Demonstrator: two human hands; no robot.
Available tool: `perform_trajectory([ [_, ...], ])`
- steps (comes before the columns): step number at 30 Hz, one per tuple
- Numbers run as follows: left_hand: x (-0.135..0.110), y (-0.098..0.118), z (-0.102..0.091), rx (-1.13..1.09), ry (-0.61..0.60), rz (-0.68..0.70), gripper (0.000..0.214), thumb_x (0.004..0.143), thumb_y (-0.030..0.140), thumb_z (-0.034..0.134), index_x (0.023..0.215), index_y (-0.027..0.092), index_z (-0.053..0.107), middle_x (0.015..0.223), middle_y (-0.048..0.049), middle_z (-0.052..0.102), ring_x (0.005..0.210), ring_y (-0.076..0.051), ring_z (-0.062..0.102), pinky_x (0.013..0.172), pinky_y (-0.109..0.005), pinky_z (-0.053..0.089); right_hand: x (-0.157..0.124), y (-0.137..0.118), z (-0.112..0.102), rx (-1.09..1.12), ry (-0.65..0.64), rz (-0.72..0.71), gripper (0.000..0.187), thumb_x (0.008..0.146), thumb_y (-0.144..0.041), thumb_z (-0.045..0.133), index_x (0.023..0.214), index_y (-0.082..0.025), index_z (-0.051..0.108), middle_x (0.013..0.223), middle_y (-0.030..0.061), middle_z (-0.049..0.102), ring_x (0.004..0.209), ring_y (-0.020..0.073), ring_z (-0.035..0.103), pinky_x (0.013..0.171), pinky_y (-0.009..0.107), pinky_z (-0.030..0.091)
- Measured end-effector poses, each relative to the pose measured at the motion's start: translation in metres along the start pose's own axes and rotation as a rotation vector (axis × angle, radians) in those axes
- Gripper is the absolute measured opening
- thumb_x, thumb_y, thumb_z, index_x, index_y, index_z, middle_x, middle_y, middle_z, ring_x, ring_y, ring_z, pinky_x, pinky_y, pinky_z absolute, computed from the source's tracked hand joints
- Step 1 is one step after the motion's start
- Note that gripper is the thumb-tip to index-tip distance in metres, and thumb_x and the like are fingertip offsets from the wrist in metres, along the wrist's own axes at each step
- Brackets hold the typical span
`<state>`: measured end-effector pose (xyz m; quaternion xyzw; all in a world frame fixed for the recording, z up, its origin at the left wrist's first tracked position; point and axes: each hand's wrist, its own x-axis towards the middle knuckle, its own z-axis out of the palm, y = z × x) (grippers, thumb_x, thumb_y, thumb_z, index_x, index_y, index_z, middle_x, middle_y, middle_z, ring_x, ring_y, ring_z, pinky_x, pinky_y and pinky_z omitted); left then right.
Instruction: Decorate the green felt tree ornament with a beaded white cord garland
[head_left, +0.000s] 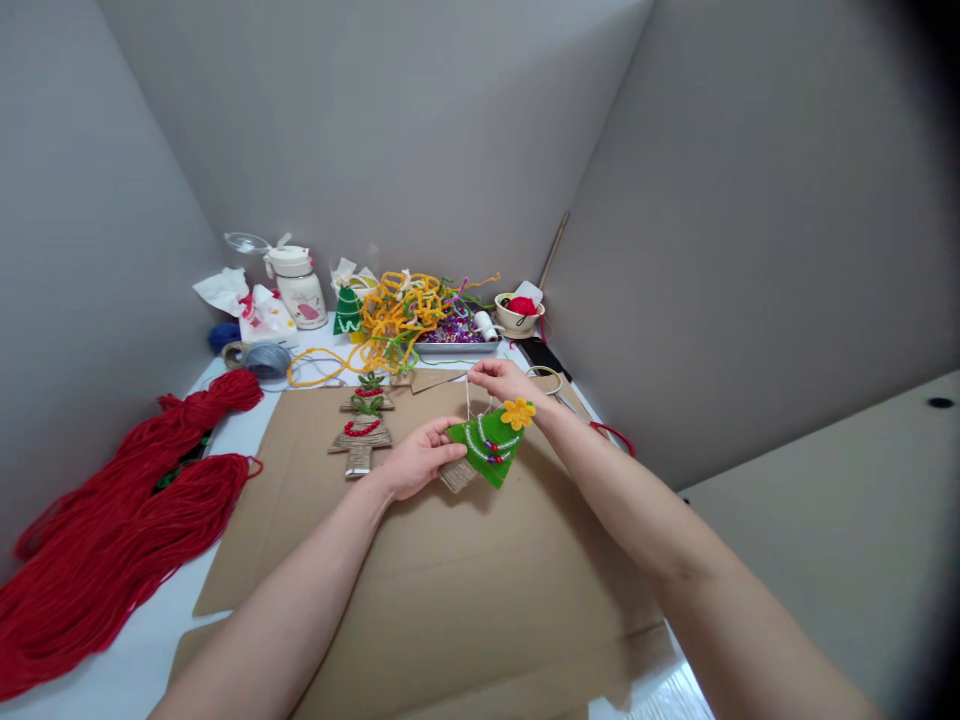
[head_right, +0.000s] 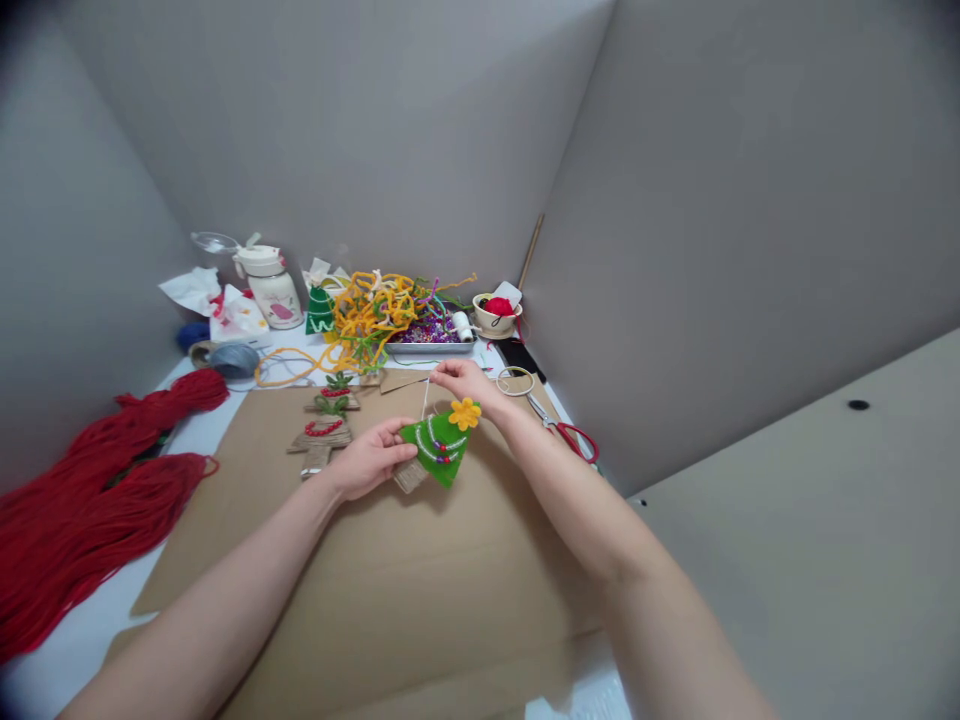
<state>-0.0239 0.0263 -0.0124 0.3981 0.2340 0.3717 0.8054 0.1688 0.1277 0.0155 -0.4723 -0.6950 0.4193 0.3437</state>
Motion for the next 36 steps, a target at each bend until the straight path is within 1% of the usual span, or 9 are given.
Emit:
perform_trajectory([
  [4,0.003,-0.001,0.0,-0.052,0.055,0.016,0.039,0.069,0.017,0.074,0.105,0.017,0.06,0.089,-0.0045,0.07,0.075,-0.013,0.067,0.071,-0.024,0.052,-0.004,0.009,0.001,0.013,0.014,0.055,0.03,0.07,-0.04,0.062,0.082,-0.012,0.064,0.066,0.0003,0.057,0.055,0.0086,0.044,0.053,0.02,0.034],
  [8,0.006,0.0,-0.003,-0.119,0.148,0.062,0.034,0.071,0.017,0.072,0.103,0.014,0.06,0.09,-0.0064,0.07,0.077,-0.014,0.066,0.074,-0.025,0.052,-0.014,0.017,0.003,0.029,0.104,0.088,0.027,0.07,-0.032,0.061,0.089,-0.012,0.063,0.076,0.0035,0.062,0.062,0.0107,0.051,0.057,0.021,0.039],
  [11,0.008,0.001,-0.006,-0.165,0.202,0.105,0.028,0.075,0.02,0.069,0.101,0.013,0.061,0.091,-0.0071,0.07,0.076,-0.013,0.066,0.072,-0.024,0.053,-0.024,0.018,0.004,0.04,0.177,0.098,0.026,0.073,-0.032,0.056,0.091,-0.013,0.062,0.077,0.0029,0.061,0.061,0.0103,0.05,0.057,0.021,0.038],
  [16,0.011,0.001,-0.008,-0.19,0.263,0.135,0.026,0.077,0.03,0.068,0.096,0.013,0.062,0.087,-0.0071,0.07,0.072,-0.014,0.066,0.067,-0.025,0.053,-0.051,0.007,0.007,0.072,0.239,0.104,0.032,0.077,-0.041,0.054,0.095,-0.016,0.064,0.077,0.0013,0.059,0.056,0.0091,0.043,0.052,0.021,0.032],
  [20,0.012,-0.001,-0.005,-0.162,0.355,0.193,0.025,0.075,0.03,0.069,0.093,0.014,0.062,0.087,-0.0052,0.07,0.071,-0.012,0.065,0.067,-0.023,0.052,-0.075,-0.009,0.017,0.115,0.245,0.105,0.036,0.08,-0.048,0.051,0.091,-0.018,0.065,0.073,0.0009,0.058,0.057,0.01,0.043,0.052,0.022,0.032],
  [23,0.013,-0.002,-0.001,-0.144,0.406,0.226,0.027,0.072,0.029,0.072,0.091,0.015,0.062,0.086,-0.0036,0.07,0.073,-0.013,0.065,0.07,-0.024,0.052,-0.086,-0.019,0.027,0.144,0.234,0.103,0.033,0.078,-0.048,0.056,0.086,-0.017,0.066,0.074,0.0012,0.059,0.06,0.0105,0.046,0.056,0.022,0.035],
  [28,0.014,-0.004,0.004,-0.134,0.424,0.248,0.029,0.07,0.029,0.074,0.092,0.016,0.06,0.085,-0.002,0.07,0.075,-0.013,0.065,0.072,-0.025,0.051,-0.087,-0.021,0.036,0.187,0.26,0.115,0.031,0.074,-0.044,0.062,0.083,-0.015,0.065,0.076,0.0028,0.061,0.065,0.0122,0.051,0.061,0.023,0.038],
  [31,0.014,-0.005,0.005,-0.133,0.41,0.241,0.031,0.07,0.029,0.074,0.095,0.016,0.06,0.086,-0.0018,0.07,0.075,-0.013,0.065,0.072,-0.024,0.051,-0.086,-0.017,0.036,0.202,0.268,0.126,0.031,0.073,-0.044,0.063,0.082,-0.014,0.064,0.075,0.0032,0.062,0.064,0.0125,0.051,0.06,0.023,0.039],
  [36,0.015,-0.005,0.008,-0.123,0.421,0.239,0.031,0.07,0.029,0.073,0.094,0.016,0.059,0.087,-0.0027,0.07,0.079,-0.014,0.065,0.072,-0.024,0.051,-0.088,-0.014,0.035,0.22,0.263,0.124,0.029,0.075,-0.044,0.061,0.081,-0.016,0.065,0.074,0.0026,0.06,0.066,0.0129,0.051,0.06,0.023,0.038],
])
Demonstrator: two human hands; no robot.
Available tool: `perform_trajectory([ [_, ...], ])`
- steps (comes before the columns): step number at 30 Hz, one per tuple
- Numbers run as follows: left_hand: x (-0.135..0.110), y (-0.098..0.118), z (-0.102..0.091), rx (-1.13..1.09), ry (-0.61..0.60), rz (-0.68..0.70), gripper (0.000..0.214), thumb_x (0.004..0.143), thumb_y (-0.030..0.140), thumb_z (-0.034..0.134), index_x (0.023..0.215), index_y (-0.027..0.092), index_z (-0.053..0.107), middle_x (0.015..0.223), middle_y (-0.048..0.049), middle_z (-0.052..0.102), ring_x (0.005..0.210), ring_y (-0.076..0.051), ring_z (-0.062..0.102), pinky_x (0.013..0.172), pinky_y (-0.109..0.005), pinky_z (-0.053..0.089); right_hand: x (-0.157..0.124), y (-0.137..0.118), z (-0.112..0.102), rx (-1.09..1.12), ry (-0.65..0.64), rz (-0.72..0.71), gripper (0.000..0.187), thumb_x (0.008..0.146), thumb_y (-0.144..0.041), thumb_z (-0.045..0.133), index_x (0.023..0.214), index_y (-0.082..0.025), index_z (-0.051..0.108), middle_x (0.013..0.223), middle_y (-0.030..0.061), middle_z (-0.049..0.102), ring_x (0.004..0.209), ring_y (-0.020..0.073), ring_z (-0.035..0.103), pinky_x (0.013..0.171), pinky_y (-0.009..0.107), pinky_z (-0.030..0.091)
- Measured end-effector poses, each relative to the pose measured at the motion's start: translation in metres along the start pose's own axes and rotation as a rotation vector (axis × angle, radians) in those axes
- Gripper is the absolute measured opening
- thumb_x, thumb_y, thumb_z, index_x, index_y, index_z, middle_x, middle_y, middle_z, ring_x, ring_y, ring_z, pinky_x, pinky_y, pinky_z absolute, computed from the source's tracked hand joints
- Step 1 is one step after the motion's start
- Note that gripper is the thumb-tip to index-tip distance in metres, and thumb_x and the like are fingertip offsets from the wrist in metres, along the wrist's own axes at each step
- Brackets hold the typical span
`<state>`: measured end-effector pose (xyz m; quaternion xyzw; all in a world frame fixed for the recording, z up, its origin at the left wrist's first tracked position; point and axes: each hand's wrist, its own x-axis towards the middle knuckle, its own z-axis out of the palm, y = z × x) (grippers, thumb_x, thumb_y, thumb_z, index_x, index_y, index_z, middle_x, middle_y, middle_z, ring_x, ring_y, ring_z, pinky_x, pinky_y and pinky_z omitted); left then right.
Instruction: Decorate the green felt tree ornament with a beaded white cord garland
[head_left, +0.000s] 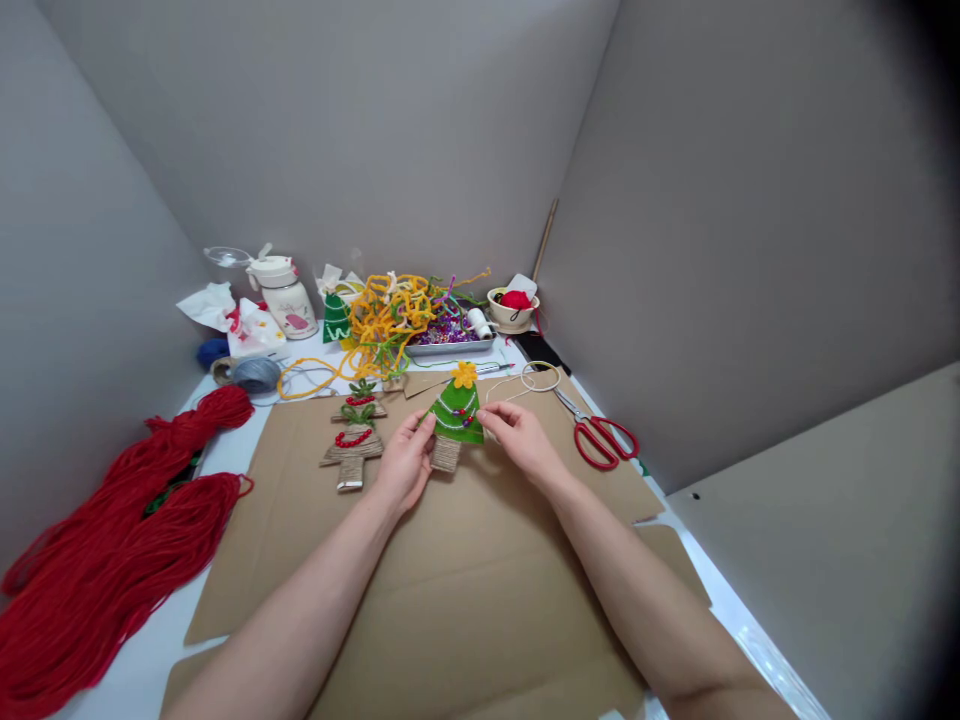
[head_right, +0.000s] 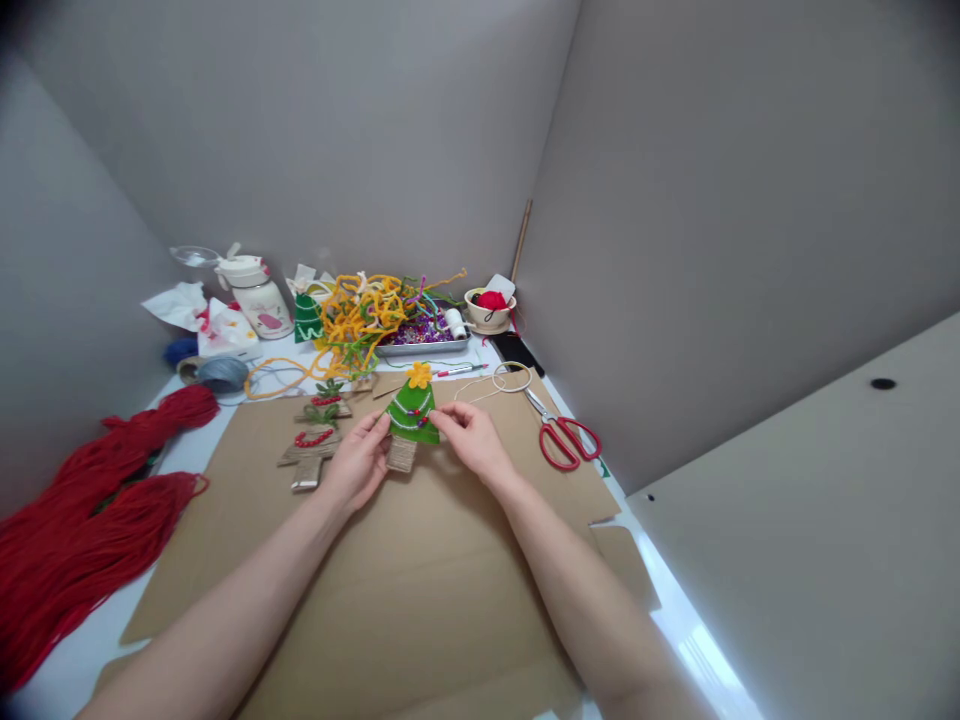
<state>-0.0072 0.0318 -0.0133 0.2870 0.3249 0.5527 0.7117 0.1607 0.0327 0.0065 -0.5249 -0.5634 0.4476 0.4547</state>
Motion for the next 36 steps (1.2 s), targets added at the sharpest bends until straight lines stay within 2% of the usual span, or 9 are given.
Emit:
perform_trajectory([
  [6,-0.0003,-0.0009,0.0008,-0.002,-0.037,0.006,0.036,0.07,0.03,0.073,0.1,0.015,0.06,0.092,-0.0051,0.07,0.085,-0.016,0.065,0.078,-0.026,0.049,0.0009,0.0078,0.0017,0.01,0.039,-0.004,0.033,0.072,-0.047,0.065,0.082,-0.016,0.062,0.061,-0.002,0.048,0.052,0.0088,0.037,0.049,0.021,0.027],
  [10,-0.002,-0.0023,0.0006,0.001,-0.07,0.026,0.041,0.065,0.019,0.077,0.102,0.017,0.059,0.093,-0.0028,0.07,0.082,-0.012,0.065,0.08,-0.024,0.047,0.0002,0.0091,0.0017,0.022,0.032,-0.014,0.033,0.071,-0.047,0.065,0.082,-0.016,0.062,0.06,-0.0028,0.045,0.052,0.0086,0.035,0.049,0.021,0.027],
  [16,-0.0031,-0.0031,0.0016,-0.001,-0.049,0.033,0.038,0.065,0.017,0.076,0.099,0.017,0.059,0.092,-0.0018,0.07,0.081,-0.011,0.064,0.079,-0.023,0.047,-0.0028,0.0049,0.0028,0.027,0.014,-0.004,0.034,0.07,-0.048,0.067,0.081,-0.016,0.061,0.058,-0.0044,0.039,0.05,0.0079,0.03,0.047,0.021,0.023],
  [25,-0.0017,-0.0034,0.001,0.006,-0.054,0.038,0.031,0.073,0.03,0.071,0.099,0.016,0.061,0.095,-0.0046,0.07,0.086,-0.015,0.064,0.079,-0.025,0.048,-0.0034,0.0075,0.0037,0.026,0.021,-0.013,0.034,0.07,-0.049,0.067,0.079,-0.017,0.06,0.057,-0.0048,0.038,0.051,0.0084,0.03,0.048,0.022,0.023],
  [33,-0.0008,-0.0031,0.0008,-0.002,-0.019,0.046,0.027,0.074,0.031,0.071,0.094,0.015,0.061,0.091,-0.0034,0.07,0.084,-0.014,0.064,0.078,-0.024,0.048,-0.0063,0.0046,0.0045,0.016,0.006,-0.043,0.032,0.07,-0.047,0.066,0.08,-0.018,0.06,0.058,-0.0049,0.035,0.052,0.0087,0.03,0.049,0.022,0.023],
  [36,-0.0023,-0.0032,0.0018,0.002,-0.045,0.036,0.027,0.074,0.031,0.07,0.094,0.016,0.06,0.092,-0.0035,0.07,0.082,-0.013,0.064,0.077,-0.024,0.048,-0.0068,0.0033,0.0045,0.025,0.005,-0.045,0.032,0.07,-0.047,0.067,0.081,-0.018,0.06,0.058,-0.0053,0.033,0.052,0.009,0.029,0.05,0.022,0.024],
])
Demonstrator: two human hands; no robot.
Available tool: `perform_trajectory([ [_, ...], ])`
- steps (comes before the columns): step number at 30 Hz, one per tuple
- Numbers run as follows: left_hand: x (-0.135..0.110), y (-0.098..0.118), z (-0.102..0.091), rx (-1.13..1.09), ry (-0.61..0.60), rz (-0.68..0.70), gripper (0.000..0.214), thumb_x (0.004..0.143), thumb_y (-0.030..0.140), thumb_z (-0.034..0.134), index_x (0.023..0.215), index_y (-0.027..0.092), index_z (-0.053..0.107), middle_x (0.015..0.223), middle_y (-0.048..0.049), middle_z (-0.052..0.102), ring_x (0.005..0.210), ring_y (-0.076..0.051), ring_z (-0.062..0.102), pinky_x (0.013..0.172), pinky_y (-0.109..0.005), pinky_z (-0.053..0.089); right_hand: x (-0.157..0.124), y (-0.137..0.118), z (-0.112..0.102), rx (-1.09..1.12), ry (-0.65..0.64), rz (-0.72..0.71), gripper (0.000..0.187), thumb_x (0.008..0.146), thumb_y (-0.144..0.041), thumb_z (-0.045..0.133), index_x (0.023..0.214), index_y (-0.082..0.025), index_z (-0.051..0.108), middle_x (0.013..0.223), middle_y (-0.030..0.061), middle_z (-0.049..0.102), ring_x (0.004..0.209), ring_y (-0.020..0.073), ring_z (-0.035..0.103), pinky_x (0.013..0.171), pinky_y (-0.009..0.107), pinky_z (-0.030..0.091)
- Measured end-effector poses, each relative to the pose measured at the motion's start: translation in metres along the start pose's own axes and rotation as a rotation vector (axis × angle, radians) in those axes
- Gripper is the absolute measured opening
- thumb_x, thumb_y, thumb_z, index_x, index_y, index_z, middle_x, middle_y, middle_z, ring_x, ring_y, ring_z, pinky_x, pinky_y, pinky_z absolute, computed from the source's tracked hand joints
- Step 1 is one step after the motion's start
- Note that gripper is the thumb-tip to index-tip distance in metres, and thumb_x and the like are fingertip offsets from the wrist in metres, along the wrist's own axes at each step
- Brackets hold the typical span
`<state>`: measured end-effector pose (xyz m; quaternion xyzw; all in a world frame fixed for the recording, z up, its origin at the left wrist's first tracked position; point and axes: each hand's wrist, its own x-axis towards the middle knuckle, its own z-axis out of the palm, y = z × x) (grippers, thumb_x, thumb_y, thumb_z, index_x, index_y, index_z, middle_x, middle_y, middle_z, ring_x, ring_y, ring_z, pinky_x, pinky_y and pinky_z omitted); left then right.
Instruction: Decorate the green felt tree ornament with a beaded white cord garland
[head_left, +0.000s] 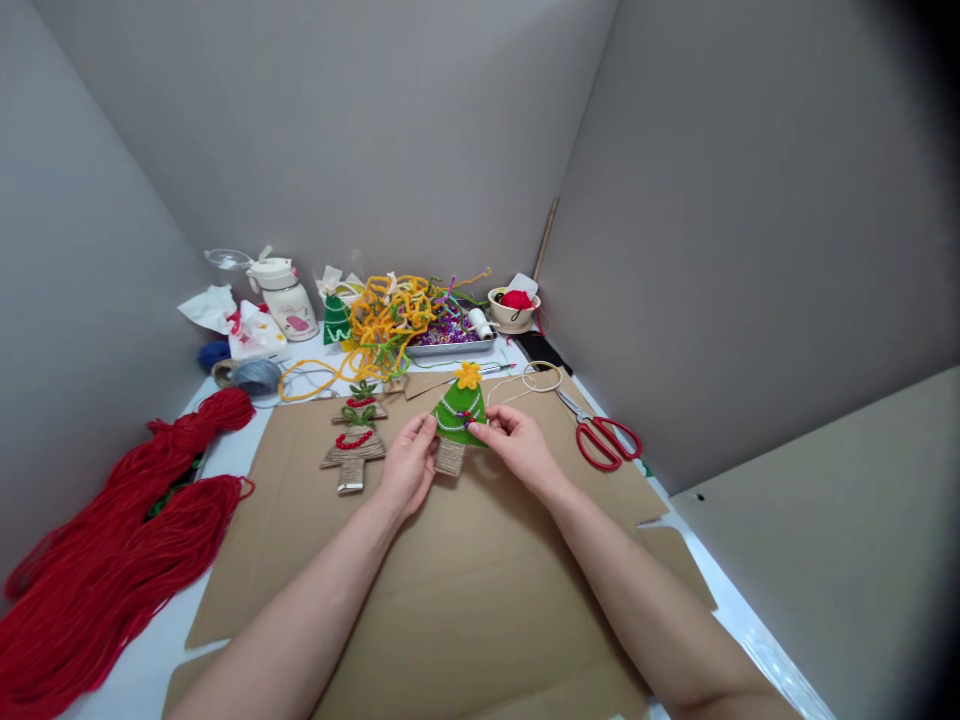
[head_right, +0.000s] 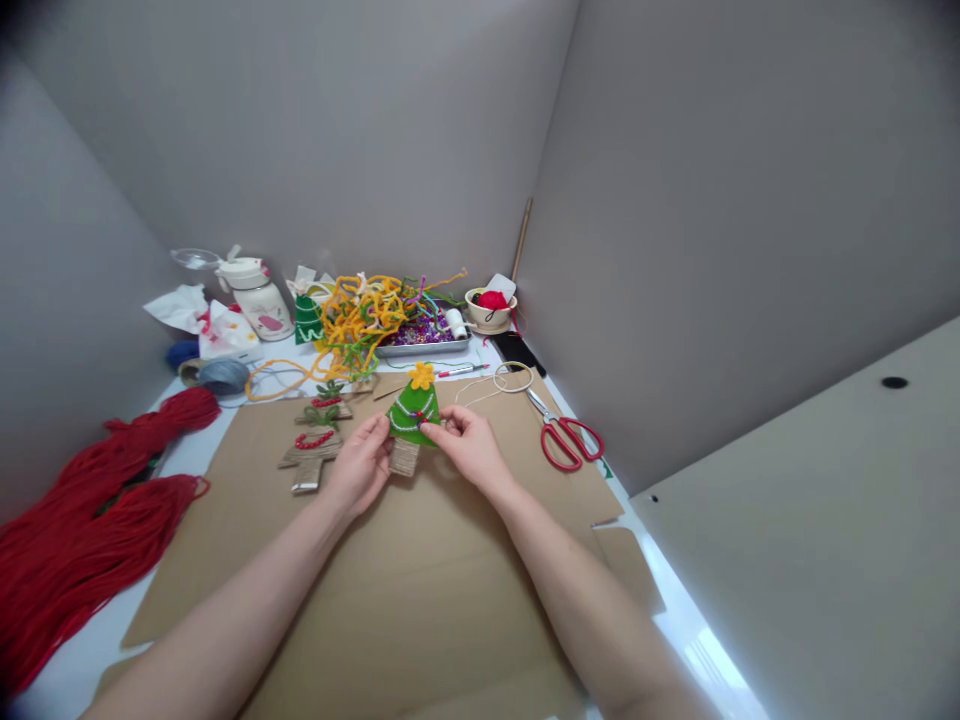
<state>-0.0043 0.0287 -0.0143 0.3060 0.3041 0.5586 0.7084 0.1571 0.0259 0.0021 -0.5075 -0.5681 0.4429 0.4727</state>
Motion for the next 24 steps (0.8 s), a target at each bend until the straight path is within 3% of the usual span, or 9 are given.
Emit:
perform_trajectory([
  [8,-0.001,-0.0006,0.0,0.003,-0.053,-0.014,0.038,0.068,0.015,0.074,0.101,0.017,0.057,0.093,-0.0024,0.07,0.083,-0.012,0.064,0.079,-0.023,0.048,-0.0015,-0.0022,0.0005,0.001,-0.028,0.003,0.03,0.07,-0.043,0.068,0.081,-0.017,0.06,0.057,-0.0062,0.031,0.052,0.0081,0.029,0.05,0.021,0.023],
  [13,-0.0004,-0.0006,0.0002,-0.001,-0.064,-0.024,0.039,0.067,0.014,0.074,0.102,0.016,0.057,0.094,-0.0035,0.07,0.081,-0.011,0.064,0.076,-0.022,0.049,-0.0014,-0.0047,0.0028,0.074,0.007,0.006,0.031,0.077,-0.045,0.059,0.079,-0.014,0.061,0.064,-0.0022,0.047,0.057,0.0093,0.039,0.054,0.021,0.031],
  [19,-0.0005,-0.0012,-0.0006,0.011,-0.063,-0.019,0.039,0.067,0.014,0.075,0.103,0.017,0.058,0.093,-0.0033,0.07,0.08,-0.011,0.064,0.077,-0.022,0.049,-0.0021,-0.003,0.0048,0.073,0.039,0.008,0.028,0.072,-0.041,0.065,0.077,-0.014,0.061,0.056,-0.0052,0.041,0.051,0.0074,0.033,0.049,0.02,0.025],
  [24,-0.0014,0.0004,0.0002,0.016,-0.074,-0.021,0.04,0.068,0.016,0.074,0.104,0.017,0.058,0.098,-0.005,0.069,0.086,-0.014,0.065,0.08,-0.025,0.049,-0.0018,-0.006,0.0045,0.102,0.064,0.008,0.031,0.075,-0.044,0.06,0.083,-0.014,0.064,0.066,-0.0009,0.055,0.058,0.01,0.044,0.055,0.022,0.035],
])
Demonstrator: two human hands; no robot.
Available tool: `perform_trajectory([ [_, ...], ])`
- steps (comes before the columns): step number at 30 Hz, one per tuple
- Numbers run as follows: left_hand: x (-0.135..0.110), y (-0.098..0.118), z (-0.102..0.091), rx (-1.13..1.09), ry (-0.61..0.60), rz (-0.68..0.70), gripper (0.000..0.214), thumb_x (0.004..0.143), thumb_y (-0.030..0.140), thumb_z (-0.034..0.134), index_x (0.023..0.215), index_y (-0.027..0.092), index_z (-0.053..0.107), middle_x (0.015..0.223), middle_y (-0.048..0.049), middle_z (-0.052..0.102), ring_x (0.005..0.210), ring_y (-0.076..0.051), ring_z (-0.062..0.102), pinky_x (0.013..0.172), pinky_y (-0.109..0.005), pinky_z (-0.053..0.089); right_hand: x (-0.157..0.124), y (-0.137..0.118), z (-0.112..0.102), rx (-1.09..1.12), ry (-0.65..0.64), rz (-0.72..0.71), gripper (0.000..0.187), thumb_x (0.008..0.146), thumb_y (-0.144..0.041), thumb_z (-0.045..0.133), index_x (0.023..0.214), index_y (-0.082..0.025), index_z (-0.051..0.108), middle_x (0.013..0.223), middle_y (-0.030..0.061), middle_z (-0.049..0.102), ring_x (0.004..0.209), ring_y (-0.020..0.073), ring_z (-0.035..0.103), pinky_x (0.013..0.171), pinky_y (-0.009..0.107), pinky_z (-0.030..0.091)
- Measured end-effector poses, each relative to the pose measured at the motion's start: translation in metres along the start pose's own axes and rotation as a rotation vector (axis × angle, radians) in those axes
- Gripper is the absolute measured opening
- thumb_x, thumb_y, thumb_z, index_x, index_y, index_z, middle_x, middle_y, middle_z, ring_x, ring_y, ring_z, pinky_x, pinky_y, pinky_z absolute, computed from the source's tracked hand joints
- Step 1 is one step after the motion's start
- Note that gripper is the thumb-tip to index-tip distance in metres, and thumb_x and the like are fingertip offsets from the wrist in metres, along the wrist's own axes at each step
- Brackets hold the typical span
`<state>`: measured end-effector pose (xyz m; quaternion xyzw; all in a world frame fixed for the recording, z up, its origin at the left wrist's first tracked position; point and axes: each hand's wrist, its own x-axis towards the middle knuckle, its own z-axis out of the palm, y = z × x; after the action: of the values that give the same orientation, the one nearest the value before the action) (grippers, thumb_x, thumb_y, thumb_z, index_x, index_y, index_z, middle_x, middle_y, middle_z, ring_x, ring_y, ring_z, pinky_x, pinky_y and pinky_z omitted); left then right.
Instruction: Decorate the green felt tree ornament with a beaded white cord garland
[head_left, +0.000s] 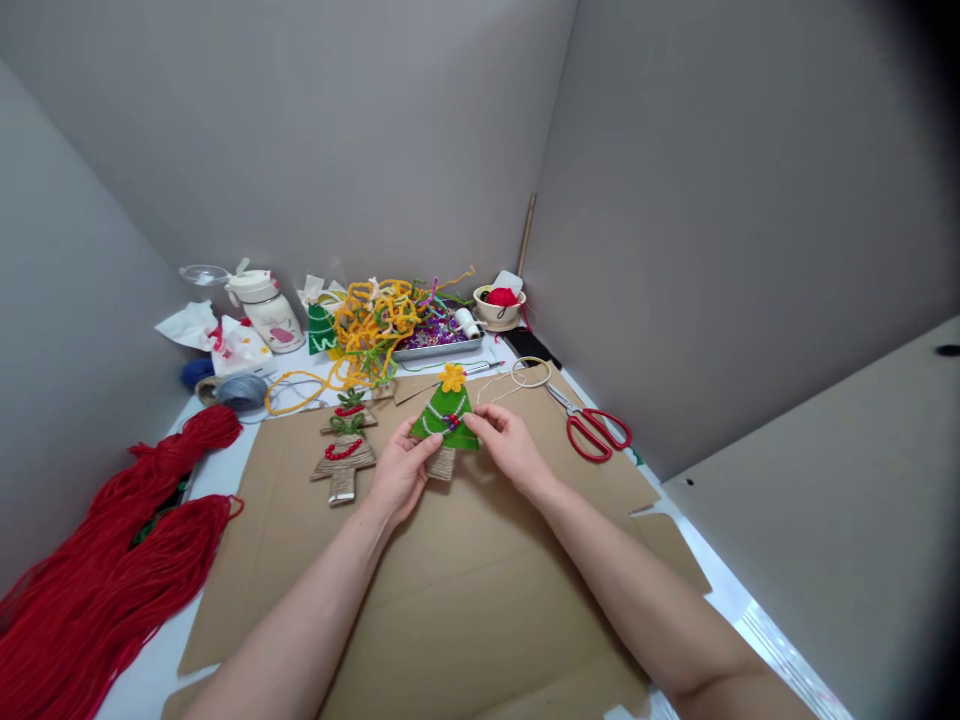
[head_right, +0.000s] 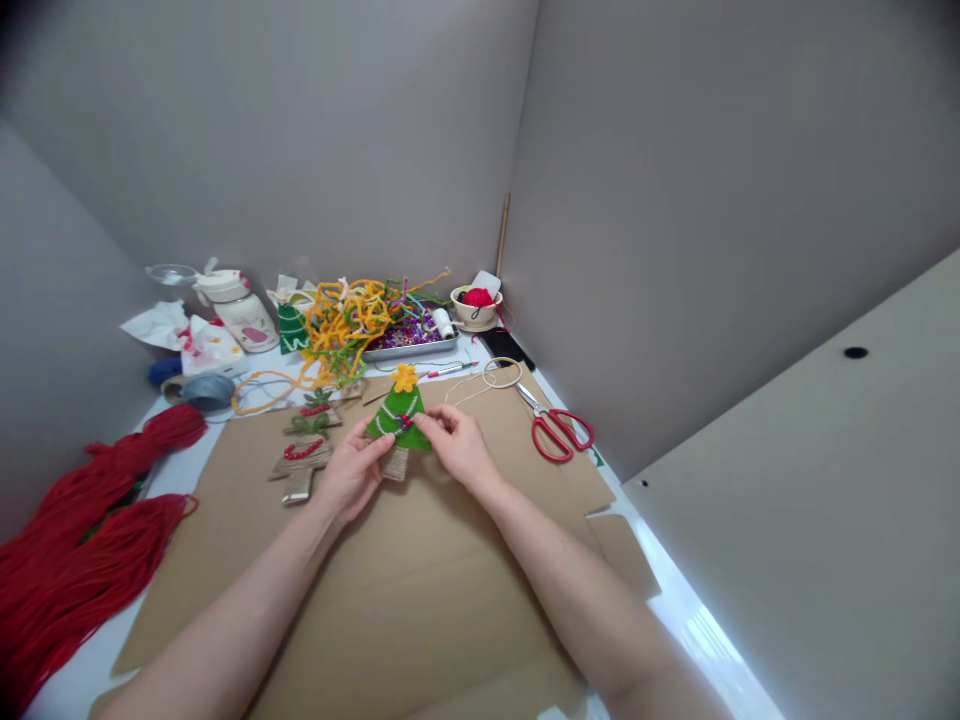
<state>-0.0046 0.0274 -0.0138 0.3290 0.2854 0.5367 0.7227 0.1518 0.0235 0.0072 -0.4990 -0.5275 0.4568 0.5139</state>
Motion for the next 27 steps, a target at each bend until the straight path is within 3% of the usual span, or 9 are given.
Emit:
perform_trajectory([
  [9,-0.0001,0.0006,0.0007,0.015,0.017,0.011,0.04,0.067,0.015,0.074,0.104,0.018,0.058,0.097,-0.004,0.069,0.084,-0.014,0.065,0.079,-0.024,0.05,-0.0014,-0.002,0.0015,0.029,0.043,0.016,0.031,0.07,-0.043,0.066,0.08,-0.014,0.063,0.058,-0.0031,0.05,0.052,0.0085,0.04,0.052,0.021,0.034],
  [15,-0.0005,0.0041,-0.0001,-0.011,0.0,-0.007,0.043,0.068,0.015,0.074,0.107,0.02,0.057,0.099,-0.0037,0.069,0.087,-0.014,0.065,0.082,-0.026,0.051,-0.0023,-0.0033,-0.0018,0.075,0.025,-0.036,0.033,0.078,-0.041,0.061,0.101,-0.017,0.065,0.073,0.0017,0.061,0.068,0.0136,0.053,0.063,0.024,0.043],
  [27,0.0014,0.0008,0.001,0.049,-0.008,0.034,0.04,0.069,0.016,0.073,0.105,0.019,0.057,0.1,-0.0042,0.069,0.088,-0.013,0.064,0.084,-0.026,0.048,-0.0018,0.0046,0.0015,0.058,0.04,-0.045,0.031,0.074,-0.04,0.066,0.091,-0.014,0.068,0.063,-0.001,0.053,0.055,0.0089,0.041,0.053,0.021,0.035],
])
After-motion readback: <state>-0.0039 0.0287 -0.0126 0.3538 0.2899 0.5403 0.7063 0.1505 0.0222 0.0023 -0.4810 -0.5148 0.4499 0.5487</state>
